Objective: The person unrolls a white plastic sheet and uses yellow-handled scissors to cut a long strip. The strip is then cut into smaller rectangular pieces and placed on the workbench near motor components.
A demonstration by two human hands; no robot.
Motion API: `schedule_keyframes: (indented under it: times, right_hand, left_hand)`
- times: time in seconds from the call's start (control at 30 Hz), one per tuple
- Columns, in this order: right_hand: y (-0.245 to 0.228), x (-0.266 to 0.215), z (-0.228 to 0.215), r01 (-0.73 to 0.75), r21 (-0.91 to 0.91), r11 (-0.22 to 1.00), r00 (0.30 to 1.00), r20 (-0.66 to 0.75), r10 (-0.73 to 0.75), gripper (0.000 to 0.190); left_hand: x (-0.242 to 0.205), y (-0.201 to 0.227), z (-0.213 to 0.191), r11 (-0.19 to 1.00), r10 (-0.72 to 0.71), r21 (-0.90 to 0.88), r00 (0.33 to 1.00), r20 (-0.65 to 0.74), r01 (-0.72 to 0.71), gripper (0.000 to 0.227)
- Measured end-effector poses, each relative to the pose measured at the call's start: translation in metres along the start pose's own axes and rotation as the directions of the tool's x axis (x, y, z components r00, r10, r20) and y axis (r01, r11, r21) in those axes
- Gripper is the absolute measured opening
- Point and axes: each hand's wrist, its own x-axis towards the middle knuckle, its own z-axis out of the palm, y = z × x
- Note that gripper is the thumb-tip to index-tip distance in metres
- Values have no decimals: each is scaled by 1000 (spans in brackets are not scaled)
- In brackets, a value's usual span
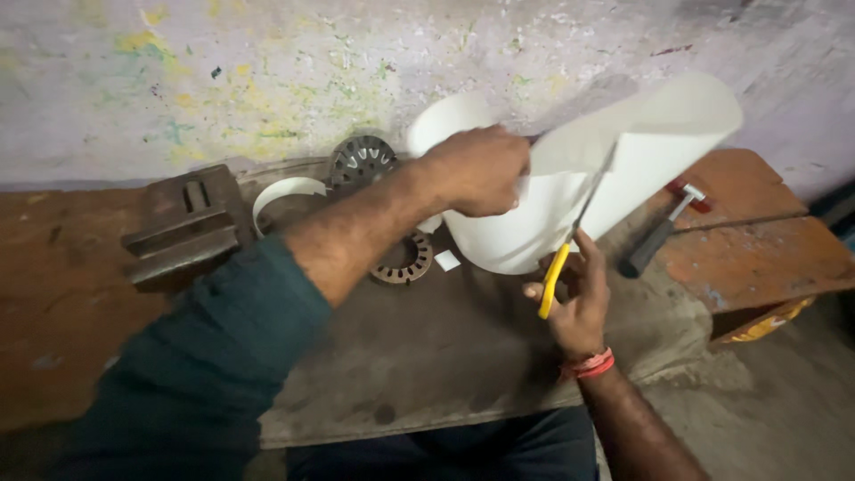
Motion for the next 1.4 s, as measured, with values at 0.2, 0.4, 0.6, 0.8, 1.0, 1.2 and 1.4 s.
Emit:
schedule_keyframes:
  times: [0.2,0.4,0.6,0.8,1.0,1.2,1.4]
  right_hand:
    - [3,-16,2,277,-203,939,959,-4,-284,107]
    - [8,-13,0,354,-333,874,932,202,-301,104]
    - [3,-9,0,237,-301,924,952,263,-158,101]
    - [-2,-6,4,198,-333,922,962,249,-117,106]
    - [-10,0,3,359,-368,858,924,269,-272,103]
    - [-11,4,2,87,-273,958,985,165,-43,102]
    - [-9,12,5,0,-221,975,993,119,27,95]
  left_hand:
    - [41,1,1,914,356,339,842,-406,-223,15]
    - [105,14,-16,892,447,321,715,-537,-317,17]
    - [146,13,5,923,326,84,645,-691,-377,15]
    - [171,-6,35,915,375,128,687,-623,-383,11]
    - [160,-33,26,908,343,35,695,-632,-417,12]
    - [77,-48,3,928,159,-125,676,-720,-350,19]
    - [-25,-56,19,926,39,-190,583,-812,-326,20]
